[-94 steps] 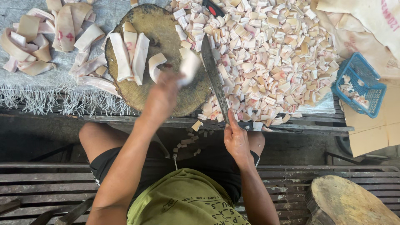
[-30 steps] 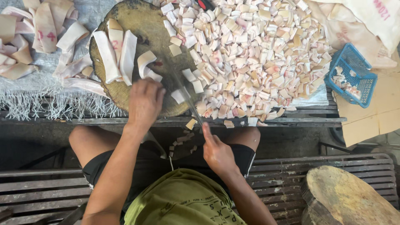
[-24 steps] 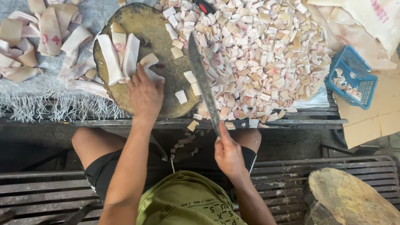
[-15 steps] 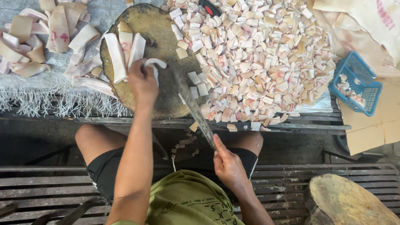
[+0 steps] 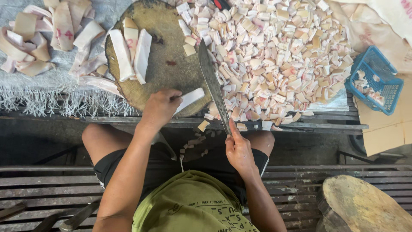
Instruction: The person cuts strips of pork belly into small cubes using a large knife on a round wooden cutting board. The diced pieces accumulate on a white cloth beside the board.
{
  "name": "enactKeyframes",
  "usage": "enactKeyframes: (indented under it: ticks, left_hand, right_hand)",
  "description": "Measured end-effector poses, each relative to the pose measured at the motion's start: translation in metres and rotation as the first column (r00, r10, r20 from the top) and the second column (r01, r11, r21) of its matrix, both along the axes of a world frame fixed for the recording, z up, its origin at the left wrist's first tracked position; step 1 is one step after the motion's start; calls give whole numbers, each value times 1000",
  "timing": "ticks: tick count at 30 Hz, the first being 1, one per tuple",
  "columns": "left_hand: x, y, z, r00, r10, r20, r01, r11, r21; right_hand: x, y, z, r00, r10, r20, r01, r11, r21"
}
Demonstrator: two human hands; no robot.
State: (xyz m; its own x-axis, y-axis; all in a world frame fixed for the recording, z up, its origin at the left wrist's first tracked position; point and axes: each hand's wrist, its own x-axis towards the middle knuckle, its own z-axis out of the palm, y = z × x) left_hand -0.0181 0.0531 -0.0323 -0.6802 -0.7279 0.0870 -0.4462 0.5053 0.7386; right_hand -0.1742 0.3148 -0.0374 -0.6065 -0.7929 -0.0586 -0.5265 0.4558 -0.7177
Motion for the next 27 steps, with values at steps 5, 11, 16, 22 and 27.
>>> enactKeyframes:
  ticks: [5, 11, 16, 22, 27]
  left_hand:
    - [9, 12, 19, 997, -42, 69, 50, 992, -119]
    - [51, 10, 37, 971, -163, 175, 187, 974, -130]
    - [66, 8, 29, 968, -201, 150, 234, 941, -244]
    - [60, 0, 11, 961, -238, 141, 276, 870, -410]
    - [57, 0, 6, 955, -261, 139, 295, 873, -388]
  right_hand:
    - [5, 5, 28, 986, 29, -162, -76, 955, -287]
    - [12, 7, 40, 942, -76, -326, -118, 836, -536]
    - [19, -6, 19, 892, 202, -404, -289, 943, -165]
    - [13, 14, 28, 970, 46, -237, -126, 936, -330]
    - [23, -11, 15, 918, 136, -373, -249, 928, -276]
